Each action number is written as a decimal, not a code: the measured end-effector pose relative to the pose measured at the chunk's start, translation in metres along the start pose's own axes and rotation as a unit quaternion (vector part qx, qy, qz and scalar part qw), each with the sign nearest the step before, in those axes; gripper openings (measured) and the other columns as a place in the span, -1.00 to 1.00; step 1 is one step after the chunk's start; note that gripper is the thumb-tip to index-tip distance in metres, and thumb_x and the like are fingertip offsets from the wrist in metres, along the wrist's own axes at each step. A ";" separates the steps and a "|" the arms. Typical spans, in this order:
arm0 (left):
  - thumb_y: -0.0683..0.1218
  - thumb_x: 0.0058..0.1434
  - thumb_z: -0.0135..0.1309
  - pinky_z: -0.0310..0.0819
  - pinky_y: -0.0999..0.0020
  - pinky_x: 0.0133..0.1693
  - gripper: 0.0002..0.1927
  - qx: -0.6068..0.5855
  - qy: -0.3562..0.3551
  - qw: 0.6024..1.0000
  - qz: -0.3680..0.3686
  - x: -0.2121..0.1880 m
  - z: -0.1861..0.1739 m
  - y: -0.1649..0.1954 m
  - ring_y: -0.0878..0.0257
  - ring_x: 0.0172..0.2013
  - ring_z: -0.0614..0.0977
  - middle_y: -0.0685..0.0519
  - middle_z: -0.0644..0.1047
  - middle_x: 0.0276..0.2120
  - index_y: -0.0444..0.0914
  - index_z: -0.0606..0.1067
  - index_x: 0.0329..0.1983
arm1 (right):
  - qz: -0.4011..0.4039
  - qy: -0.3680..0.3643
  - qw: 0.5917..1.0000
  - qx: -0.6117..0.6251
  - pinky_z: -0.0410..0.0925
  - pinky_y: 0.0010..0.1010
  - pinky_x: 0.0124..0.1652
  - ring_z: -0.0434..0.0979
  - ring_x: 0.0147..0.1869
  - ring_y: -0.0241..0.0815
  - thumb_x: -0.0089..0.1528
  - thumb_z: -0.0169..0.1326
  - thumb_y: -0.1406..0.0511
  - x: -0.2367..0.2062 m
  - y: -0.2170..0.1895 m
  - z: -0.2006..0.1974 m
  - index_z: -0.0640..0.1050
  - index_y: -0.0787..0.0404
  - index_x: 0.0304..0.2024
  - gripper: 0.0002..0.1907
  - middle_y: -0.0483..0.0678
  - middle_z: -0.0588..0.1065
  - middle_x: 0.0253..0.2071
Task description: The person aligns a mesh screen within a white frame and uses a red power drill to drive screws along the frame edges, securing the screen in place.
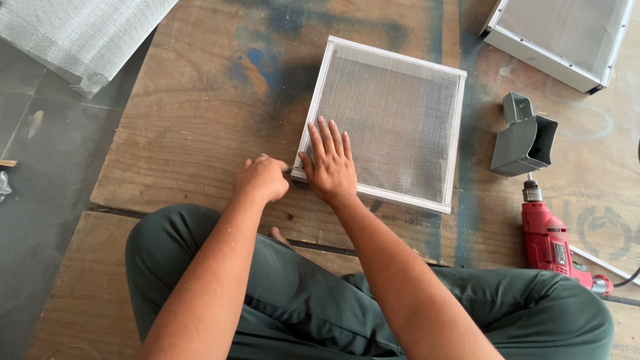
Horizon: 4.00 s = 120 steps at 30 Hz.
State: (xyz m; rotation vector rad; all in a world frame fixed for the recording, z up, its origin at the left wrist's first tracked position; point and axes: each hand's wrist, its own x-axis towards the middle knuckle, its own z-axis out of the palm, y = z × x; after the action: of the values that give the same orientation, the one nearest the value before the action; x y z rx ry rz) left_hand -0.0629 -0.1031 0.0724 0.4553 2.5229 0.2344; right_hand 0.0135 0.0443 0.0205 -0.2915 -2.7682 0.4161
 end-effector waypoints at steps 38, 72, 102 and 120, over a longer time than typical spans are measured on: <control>-0.08 0.12 0.11 0.46 0.04 -0.02 -0.60 -0.393 -0.049 0.915 -0.082 0.036 0.021 -0.016 -0.02 0.06 0.53 -0.08 0.60 0.01 -0.15 0.61 0.06 | -0.001 0.109 0.991 0.080 0.06 0.01 0.43 0.17 0.54 0.15 0.39 -0.04 0.19 -0.002 0.007 0.001 0.36 0.17 0.35 -0.52 0.09 0.31 0.41; 0.03 0.14 0.22 0.43 -0.06 0.05 -0.56 -0.018 0.330 0.921 0.207 0.026 0.040 0.050 -0.07 0.13 0.49 0.08 0.46 0.21 0.02 0.55 0.13 | 0.348 0.180 0.917 0.068 0.48 -0.31 0.05 0.69 0.03 -0.09 0.26 0.11 0.38 -0.110 0.340 -0.255 0.66 0.08 0.06 -0.68 0.04 0.65 0.01; -0.03 0.25 0.10 0.24 -0.28 0.16 -0.80 0.135 0.232 0.913 0.307 0.030 0.123 0.485 -0.06 0.32 0.25 -0.01 0.32 0.33 -0.12 0.65 -0.12 | 0.556 -0.201 0.803 -0.075 0.40 0.05 0.11 0.41 0.30 0.22 0.11 0.24 0.18 -0.169 0.329 -0.204 0.34 -0.02 0.24 -0.35 0.09 0.36 0.22; -0.16 0.27 0.02 0.71 0.09 -0.08 -0.78 -0.816 -0.211 0.525 0.117 0.006 0.051 0.288 -0.03 -0.08 0.68 -0.09 0.58 -0.10 -0.36 0.41 -0.06 | 0.308 -0.156 0.938 -0.022 0.44 -0.03 -0.07 0.59 -0.01 0.15 -0.17 0.36 0.00 -0.104 0.145 -0.307 0.47 0.04 -0.04 -0.31 0.02 0.55 -0.11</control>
State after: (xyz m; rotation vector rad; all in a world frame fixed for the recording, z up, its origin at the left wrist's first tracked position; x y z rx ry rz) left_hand 0.0387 0.1691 0.1022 -0.0271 0.8406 1.9826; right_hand 0.2380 0.2316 0.2228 -1.2145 -2.9372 0.5873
